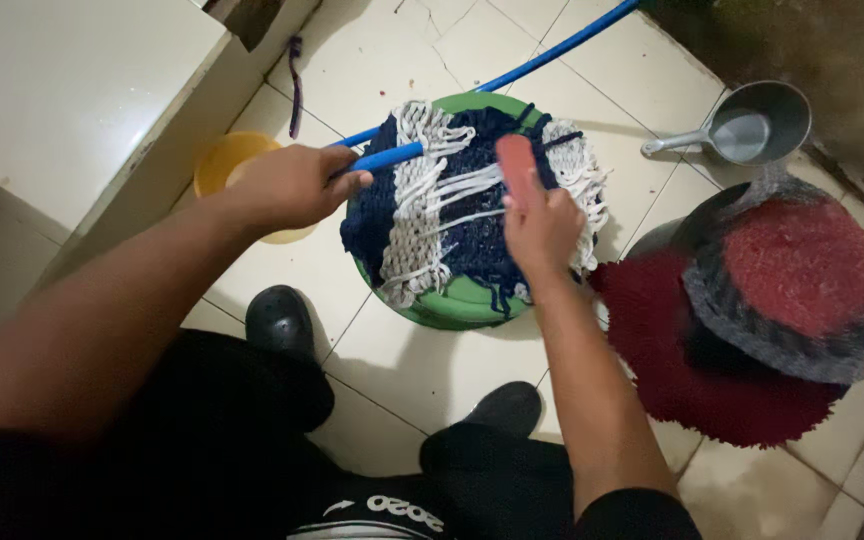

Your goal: The person scrubs a blue and white mop head with a pink sponge while rinsing it with a blue hose. They briefly adjust the hose connection on the wall before continuing to scrub the mop head over a green basin.

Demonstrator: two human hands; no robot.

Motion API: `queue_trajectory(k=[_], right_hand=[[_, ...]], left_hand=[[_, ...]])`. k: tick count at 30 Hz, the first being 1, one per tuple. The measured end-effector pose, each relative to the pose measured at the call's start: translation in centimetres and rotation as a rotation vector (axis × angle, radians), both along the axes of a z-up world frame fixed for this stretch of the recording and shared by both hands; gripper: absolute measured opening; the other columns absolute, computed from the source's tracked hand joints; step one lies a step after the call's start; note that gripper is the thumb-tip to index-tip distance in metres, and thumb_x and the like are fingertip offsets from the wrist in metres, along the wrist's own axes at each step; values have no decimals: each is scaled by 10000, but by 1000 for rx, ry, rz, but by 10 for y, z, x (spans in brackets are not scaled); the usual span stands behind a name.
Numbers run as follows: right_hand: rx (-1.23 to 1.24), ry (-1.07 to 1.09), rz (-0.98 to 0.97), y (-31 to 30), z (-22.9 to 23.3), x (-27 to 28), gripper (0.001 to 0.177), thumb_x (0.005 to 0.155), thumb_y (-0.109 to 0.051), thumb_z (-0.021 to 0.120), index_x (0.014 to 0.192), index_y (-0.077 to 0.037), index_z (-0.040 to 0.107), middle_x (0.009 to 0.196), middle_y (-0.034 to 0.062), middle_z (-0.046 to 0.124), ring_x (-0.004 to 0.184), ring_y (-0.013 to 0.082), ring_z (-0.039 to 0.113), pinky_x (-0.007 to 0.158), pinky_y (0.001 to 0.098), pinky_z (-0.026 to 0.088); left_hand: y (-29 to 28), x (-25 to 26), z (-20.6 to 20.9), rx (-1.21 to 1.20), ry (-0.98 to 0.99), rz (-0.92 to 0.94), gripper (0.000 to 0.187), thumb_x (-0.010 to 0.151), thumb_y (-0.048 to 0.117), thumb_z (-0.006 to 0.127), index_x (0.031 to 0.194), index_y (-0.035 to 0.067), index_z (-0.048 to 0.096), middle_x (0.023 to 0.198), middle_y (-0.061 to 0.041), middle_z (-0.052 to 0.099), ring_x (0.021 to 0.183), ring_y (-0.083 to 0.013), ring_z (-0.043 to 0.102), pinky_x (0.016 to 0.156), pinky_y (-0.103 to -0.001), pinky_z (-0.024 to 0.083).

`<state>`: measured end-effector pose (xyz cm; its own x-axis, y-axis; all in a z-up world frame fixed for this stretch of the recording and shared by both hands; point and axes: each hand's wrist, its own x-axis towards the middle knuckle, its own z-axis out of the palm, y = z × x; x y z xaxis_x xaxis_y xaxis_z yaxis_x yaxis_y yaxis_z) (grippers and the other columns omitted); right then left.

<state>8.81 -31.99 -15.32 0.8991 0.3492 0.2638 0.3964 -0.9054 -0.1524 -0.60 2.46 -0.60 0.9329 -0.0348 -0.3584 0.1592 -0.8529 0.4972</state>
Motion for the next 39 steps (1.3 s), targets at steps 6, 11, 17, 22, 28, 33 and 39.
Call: queue_trajectory(k=[6,11,17,22,28,33,39], right_hand=[[70,91,488,57,9,-45,383,931,-369,727,1199,-109,647,1016,147,604,982,356,561,856,533,404],[-56,148,600,75,32,-53,218,868,-334,741,976,-164,656,923,118,632,953,339,615,843,531,457],[-169,89,118,16,49,-1,357,899,-329,750,1218,-191,670,737,148,635,668,380,643,613,571,487],[-138,-103,-6,-16,28,9,511,895,-364,739,1371,-235,604,879,161,641,831,368,636,734,552,501],[63,215,160,41,17,-21,589,949,-334,688,1503,-214,529,1026,188,615,936,370,590,796,536,449],[129,52,640,78,24,-65,552,865,-300,713,1394,-187,603,1015,160,642,965,377,616,848,525,461],[-97,88,415,53,44,-26,524,839,-304,770,1350,-288,655,685,125,674,578,365,659,536,521,500]], left_hand=[[-6,1,-1,-30,-27,-3,431,998,503,539,1094,98,652,805,-194,689,798,-421,675,732,-539,500],[-3,3,-3,-32,-55,-36,439,1011,504,546,1071,81,646,807,-210,685,794,-436,669,728,-542,496],[-2,0,-1,15,15,-30,445,1022,518,515,1070,96,647,808,-187,700,787,-406,688,728,-538,504],[0,0,0,39,73,-7,449,1019,534,500,1082,117,655,819,-170,705,794,-377,702,734,-528,514],[-5,4,-4,29,47,2,453,1007,531,519,1081,108,662,818,-178,703,802,-390,703,740,-525,521],[-5,3,-5,-19,-44,-19,442,986,511,556,1068,91,667,803,-203,687,800,-438,676,733,-535,508],[0,4,-5,-23,2,-29,447,1002,519,510,1135,109,626,817,-198,696,777,-401,692,724,-531,513]])
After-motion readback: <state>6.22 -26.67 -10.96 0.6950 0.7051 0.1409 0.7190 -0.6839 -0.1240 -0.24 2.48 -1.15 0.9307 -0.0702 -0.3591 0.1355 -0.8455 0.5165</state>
